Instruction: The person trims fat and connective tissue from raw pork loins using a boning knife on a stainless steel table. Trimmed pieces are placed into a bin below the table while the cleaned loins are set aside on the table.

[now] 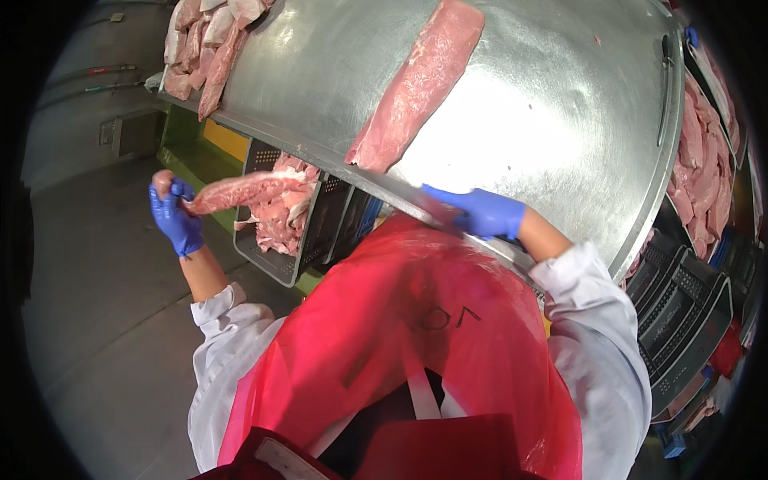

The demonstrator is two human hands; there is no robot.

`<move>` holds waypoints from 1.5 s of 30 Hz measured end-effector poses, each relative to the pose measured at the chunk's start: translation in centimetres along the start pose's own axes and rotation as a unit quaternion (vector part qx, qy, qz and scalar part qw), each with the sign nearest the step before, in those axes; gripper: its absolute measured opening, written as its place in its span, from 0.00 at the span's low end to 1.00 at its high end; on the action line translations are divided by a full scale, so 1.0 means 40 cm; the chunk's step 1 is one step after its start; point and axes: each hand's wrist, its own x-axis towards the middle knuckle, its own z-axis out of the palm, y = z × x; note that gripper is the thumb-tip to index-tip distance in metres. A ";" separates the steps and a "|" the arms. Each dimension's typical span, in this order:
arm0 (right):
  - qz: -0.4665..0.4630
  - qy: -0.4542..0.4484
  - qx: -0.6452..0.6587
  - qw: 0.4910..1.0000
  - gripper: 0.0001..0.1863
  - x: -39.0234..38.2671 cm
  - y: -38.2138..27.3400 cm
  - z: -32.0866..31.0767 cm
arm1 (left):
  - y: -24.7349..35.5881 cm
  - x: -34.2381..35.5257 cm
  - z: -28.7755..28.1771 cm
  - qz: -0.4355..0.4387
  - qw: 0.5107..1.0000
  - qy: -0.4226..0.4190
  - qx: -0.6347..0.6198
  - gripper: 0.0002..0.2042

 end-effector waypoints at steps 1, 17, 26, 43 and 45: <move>-0.013 0.035 -0.041 0.998 0.41 -0.057 -0.020 -0.025 | -0.062 0.003 -0.072 -0.010 0.998 -0.007 0.054 0.11; 0.086 0.418 0.302 0.852 0.43 -0.415 0.007 0.036 | -0.451 -0.011 0.927 -0.377 0.805 -0.437 0.135 0.40; 0.100 0.574 0.348 0.734 0.43 -0.572 0.115 0.160 | -0.521 -0.395 0.906 -0.117 0.804 -0.562 0.155 0.18; 0.026 0.634 0.301 0.712 0.41 -0.470 0.210 0.128 | -0.471 -0.325 1.308 0.313 0.699 -0.570 0.298 0.05; 0.013 0.631 0.259 0.731 0.40 -0.406 0.224 0.069 | -0.437 -0.312 1.312 0.278 0.714 -0.569 0.298 0.05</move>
